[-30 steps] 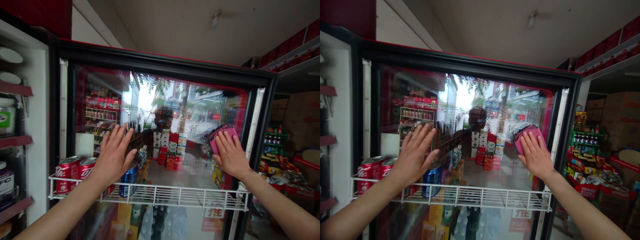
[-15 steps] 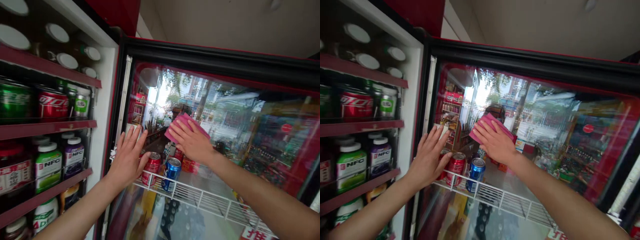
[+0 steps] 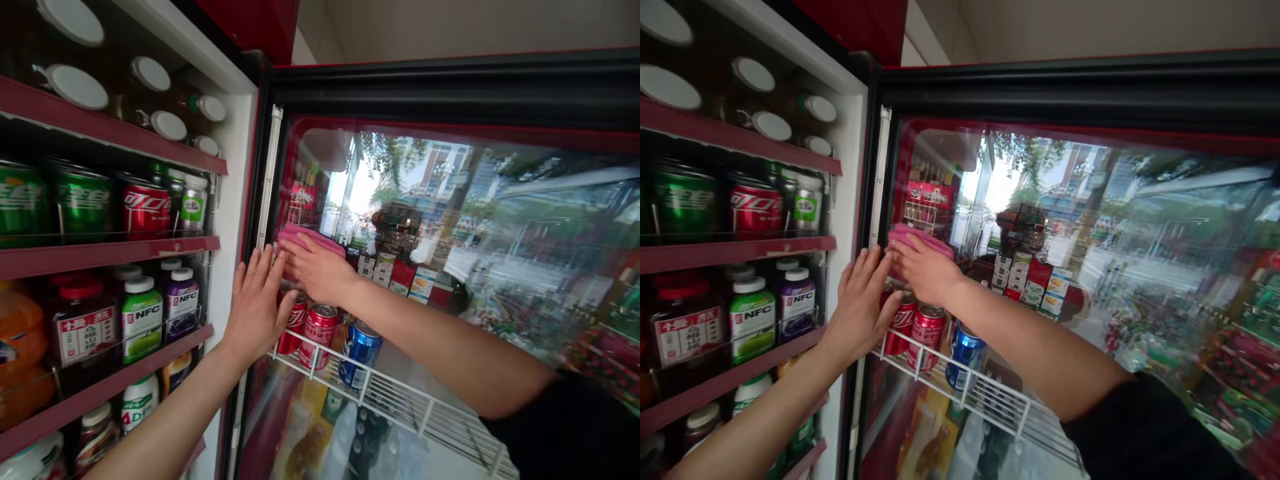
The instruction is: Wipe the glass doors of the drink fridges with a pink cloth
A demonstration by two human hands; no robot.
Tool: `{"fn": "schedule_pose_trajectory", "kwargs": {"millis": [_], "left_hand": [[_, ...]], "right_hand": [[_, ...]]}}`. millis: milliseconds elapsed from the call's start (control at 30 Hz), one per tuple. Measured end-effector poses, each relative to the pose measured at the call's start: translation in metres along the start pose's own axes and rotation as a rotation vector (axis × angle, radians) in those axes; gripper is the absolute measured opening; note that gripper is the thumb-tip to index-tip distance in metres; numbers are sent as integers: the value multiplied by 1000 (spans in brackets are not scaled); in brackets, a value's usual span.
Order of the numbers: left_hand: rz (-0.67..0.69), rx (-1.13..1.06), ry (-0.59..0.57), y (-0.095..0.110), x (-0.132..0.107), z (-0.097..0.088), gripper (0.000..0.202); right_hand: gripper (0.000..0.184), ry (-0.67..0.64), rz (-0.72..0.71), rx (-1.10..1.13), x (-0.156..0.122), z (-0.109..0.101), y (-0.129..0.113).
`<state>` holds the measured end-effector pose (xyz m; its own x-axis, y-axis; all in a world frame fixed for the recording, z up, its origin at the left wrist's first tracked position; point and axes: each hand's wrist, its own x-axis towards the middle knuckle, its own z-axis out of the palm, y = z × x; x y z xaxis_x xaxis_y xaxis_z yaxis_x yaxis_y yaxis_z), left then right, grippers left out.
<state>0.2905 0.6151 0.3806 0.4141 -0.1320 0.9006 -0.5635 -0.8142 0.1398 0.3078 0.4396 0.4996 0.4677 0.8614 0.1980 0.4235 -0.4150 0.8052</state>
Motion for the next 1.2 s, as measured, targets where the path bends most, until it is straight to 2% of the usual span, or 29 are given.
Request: {"fn": "schedule_pose_trajectory", "kwargs": {"millis": [133, 333, 500, 600, 767, 833, 900, 933, 1000, 1133, 1200], "left_hand": [[-10, -12, 4, 18, 9, 14, 75], [8, -63, 8, 50, 17, 25, 76], [48, -124, 19, 74, 21, 29, 77], [73, -161, 25, 87, 20, 27, 76], [124, -196, 23, 105, 13, 15, 76], [146, -206, 27, 111, 10, 10, 76], [157, -210, 29, 116, 8, 6, 76], [160, -209, 29, 118, 8, 5, 76], [164, -212, 34, 125, 8, 5, 76], [165, -230, 34, 147, 11, 9, 77], [175, -244, 30, 160, 13, 13, 78]], "right_hand": [[66, 7, 54, 65, -59, -1, 14], [70, 17, 144, 221, -165, -6, 25], [78, 38, 179, 37, -256, -4, 30], [79, 69, 219, -101, -315, -10, 28], [76, 13, 441, -208, -423, -34, 15], [75, 21, 574, -247, -455, -40, 8], [73, 44, 696, -288, -467, -42, 3], [72, 50, 735, -303, -464, -41, 2], [72, 45, 745, -308, -443, -39, 2], [80, 33, 646, -237, -384, -36, 6], [85, 33, 631, -202, -370, -36, 8]]}}
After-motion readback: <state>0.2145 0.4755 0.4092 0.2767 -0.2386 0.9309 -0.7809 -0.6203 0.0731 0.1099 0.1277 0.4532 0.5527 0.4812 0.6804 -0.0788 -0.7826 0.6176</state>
